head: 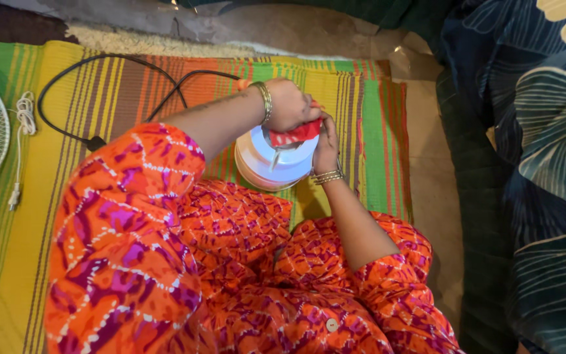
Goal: The person cleans a white blender jar using a red and white cloth and a screwdriver. They wipe the inside and outside of the jar, use the screwdriver to scrape the bottom, and then wipe the exterior again.
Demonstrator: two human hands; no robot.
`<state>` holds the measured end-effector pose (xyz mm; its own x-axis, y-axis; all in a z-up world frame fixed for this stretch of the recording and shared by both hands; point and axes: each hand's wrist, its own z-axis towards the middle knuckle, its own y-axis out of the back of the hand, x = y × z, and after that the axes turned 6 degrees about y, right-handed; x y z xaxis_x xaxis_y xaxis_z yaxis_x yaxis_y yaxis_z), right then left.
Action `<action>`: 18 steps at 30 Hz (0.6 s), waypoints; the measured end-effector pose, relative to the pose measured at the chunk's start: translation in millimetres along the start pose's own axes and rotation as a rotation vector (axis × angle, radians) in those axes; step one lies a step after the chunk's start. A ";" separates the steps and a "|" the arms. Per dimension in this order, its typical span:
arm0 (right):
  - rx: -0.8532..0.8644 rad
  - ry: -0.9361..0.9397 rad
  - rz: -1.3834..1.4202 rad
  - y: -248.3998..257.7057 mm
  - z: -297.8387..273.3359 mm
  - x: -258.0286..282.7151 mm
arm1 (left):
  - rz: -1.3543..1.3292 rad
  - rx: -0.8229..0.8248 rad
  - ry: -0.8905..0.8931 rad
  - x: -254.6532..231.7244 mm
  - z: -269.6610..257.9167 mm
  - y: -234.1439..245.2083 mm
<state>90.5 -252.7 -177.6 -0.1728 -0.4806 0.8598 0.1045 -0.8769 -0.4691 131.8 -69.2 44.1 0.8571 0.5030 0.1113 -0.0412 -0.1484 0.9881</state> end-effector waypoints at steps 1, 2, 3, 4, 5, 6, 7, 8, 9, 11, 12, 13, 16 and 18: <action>0.031 0.041 -0.005 -4.6 0.7 4.3 | -0.029 0.025 0.045 -1.4 -2.2 2.1; 0.038 0.058 -0.073 -7.9 1.4 8.9 | -0.059 0.049 0.090 -2.6 -3.9 4.1; 0.044 0.073 -0.142 -9.6 1.2 13.9 | -0.091 0.074 0.134 -3.7 -5.4 5.9; 0.049 0.088 -0.212 -12.1 2.5 17.8 | -0.109 0.088 0.192 -3.6 -6.5 7.8; 0.038 0.070 -0.190 -15.4 3.2 20.8 | -0.129 0.103 0.250 -4.5 -7.9 9.0; 0.027 0.051 -0.168 -18.3 4.4 24.0 | -0.150 0.118 0.308 -4.7 -9.2 9.8; 0.014 0.028 -0.147 -20.5 2.8 27.0 | -0.206 0.125 0.388 -4.8 -12.9 9.1; 0.022 0.032 -0.135 -22.9 2.9 29.5 | -0.261 0.133 0.468 -3.3 -18.4 7.8; 0.030 0.034 -0.123 -25.4 3.5 31.5 | -0.318 0.142 0.548 -3.3 -22.8 5.5; 0.027 0.030 -0.090 -30.4 3.7 34.3 | -0.365 0.120 0.681 -8.9 -27.4 -0.1; 0.017 0.023 -0.070 -32.4 3.4 35.4 | -0.387 0.109 0.750 -11.6 -30.0 -1.8; 0.008 0.019 -0.050 -33.7 3.8 36.5 | -0.419 0.108 0.826 -14.5 -32.7 -2.6; 0.049 0.074 -0.115 -33.4 4.2 38.5 | -0.514 0.117 1.015 -26.6 -40.1 -2.2; 0.043 0.060 -0.082 -32.9 4.0 37.3 | -0.570 0.146 1.092 -29.5 -43.8 0.3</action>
<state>84.6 -241.8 -129.4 -0.2409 -0.4079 0.8807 0.1294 -0.9128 -0.3874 84.1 -46.8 45.7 -0.1448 0.9622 -0.2308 0.3145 0.2660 0.9112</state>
